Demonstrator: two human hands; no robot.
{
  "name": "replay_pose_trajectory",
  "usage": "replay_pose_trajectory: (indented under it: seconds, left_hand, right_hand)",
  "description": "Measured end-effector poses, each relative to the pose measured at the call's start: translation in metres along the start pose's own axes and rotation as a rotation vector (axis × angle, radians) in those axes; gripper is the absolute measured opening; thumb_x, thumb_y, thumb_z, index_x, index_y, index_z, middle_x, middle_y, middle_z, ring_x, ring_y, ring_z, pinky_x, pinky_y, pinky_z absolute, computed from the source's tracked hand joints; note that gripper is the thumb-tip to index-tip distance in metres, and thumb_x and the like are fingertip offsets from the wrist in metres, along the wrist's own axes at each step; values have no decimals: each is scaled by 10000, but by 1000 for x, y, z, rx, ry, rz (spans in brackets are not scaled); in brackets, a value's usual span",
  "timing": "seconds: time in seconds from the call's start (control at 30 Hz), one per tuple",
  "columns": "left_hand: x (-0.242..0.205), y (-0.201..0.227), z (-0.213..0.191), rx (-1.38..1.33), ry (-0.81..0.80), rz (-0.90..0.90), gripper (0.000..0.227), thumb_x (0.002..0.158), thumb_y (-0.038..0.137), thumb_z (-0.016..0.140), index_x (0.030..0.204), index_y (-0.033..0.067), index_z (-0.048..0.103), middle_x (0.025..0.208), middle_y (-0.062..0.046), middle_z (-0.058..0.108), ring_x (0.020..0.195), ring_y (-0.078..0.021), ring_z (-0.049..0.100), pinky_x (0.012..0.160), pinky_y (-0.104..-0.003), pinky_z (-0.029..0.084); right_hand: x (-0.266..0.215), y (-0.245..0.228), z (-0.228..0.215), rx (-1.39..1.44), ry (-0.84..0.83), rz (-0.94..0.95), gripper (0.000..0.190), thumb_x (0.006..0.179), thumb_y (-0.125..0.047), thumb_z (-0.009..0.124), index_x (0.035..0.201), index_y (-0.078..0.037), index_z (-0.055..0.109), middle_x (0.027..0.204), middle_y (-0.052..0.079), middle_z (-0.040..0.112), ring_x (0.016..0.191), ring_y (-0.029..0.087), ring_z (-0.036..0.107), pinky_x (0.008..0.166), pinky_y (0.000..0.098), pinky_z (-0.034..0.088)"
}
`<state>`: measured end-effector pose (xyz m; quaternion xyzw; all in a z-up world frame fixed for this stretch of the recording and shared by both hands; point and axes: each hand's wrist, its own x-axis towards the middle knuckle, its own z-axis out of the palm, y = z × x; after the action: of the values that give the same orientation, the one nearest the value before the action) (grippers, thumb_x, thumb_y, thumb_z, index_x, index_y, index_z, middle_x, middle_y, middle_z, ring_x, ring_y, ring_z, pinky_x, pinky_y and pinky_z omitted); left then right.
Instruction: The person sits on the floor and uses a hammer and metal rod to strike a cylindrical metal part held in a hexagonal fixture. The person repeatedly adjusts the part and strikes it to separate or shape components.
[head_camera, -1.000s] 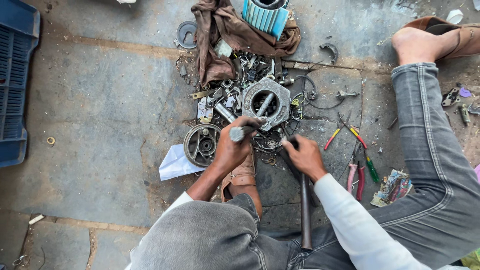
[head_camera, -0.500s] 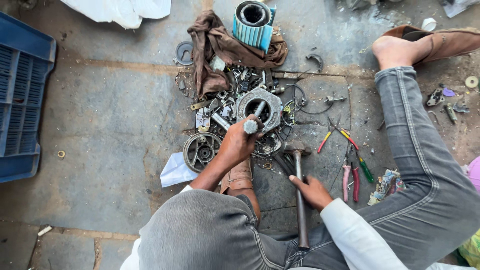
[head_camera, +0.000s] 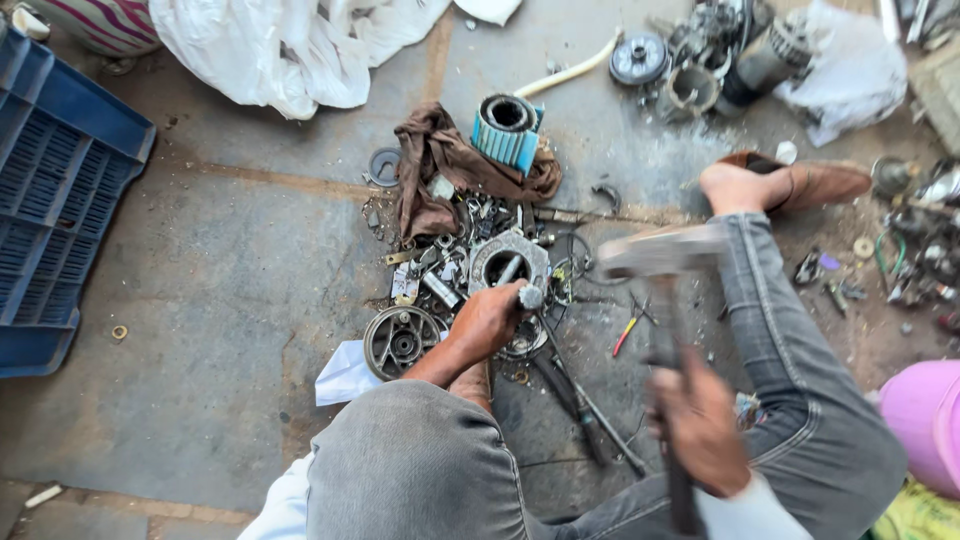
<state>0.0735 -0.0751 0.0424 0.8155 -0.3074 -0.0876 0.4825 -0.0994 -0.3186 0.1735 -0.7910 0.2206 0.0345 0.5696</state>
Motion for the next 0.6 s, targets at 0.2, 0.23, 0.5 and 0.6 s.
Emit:
replay_pose_trajectory:
  seconds: [0.2, 0.23, 0.5, 0.6]
  left_hand:
    - [4, -5, 0, -3, 5, -24, 254, 882, 39, 651, 1128, 80, 606, 908, -196, 713, 850, -431, 691, 731, -517, 533]
    - [1, -7, 3, -4, -5, -46, 256, 887, 56, 660, 1137, 79, 609, 903, -203, 708, 836, -431, 689, 733, -518, 533]
    - [-3, -20, 4, -62, 71, 28, 257, 847, 50, 680, 1099, 72, 638, 913, -227, 704, 876, -467, 670, 737, -521, 531]
    - [0, -18, 4, -82, 49, 5, 283, 864, 27, 646, 1143, 74, 647, 920, -216, 714, 878, -454, 683, 734, -514, 539]
  right_hand:
    - [7, -73, -4, -393, -13, -545, 295, 1019, -326, 524, 1129, -58, 581, 702, 35, 607, 561, 194, 579, 501, 335, 449]
    - [15, -65, 7, -544, -56, -581, 272, 1002, -317, 562, 1085, -59, 591, 698, 66, 614, 567, 245, 592, 506, 373, 453]
    - [1, -34, 12, -612, -186, -506, 216, 978, -213, 610, 1078, -28, 655, 635, 128, 582, 497, 282, 596, 495, 426, 449]
    - [-20, -79, -13, -272, -58, -288, 281, 935, -251, 594, 1101, -28, 637, 647, 43, 655, 483, 172, 616, 461, 355, 499]
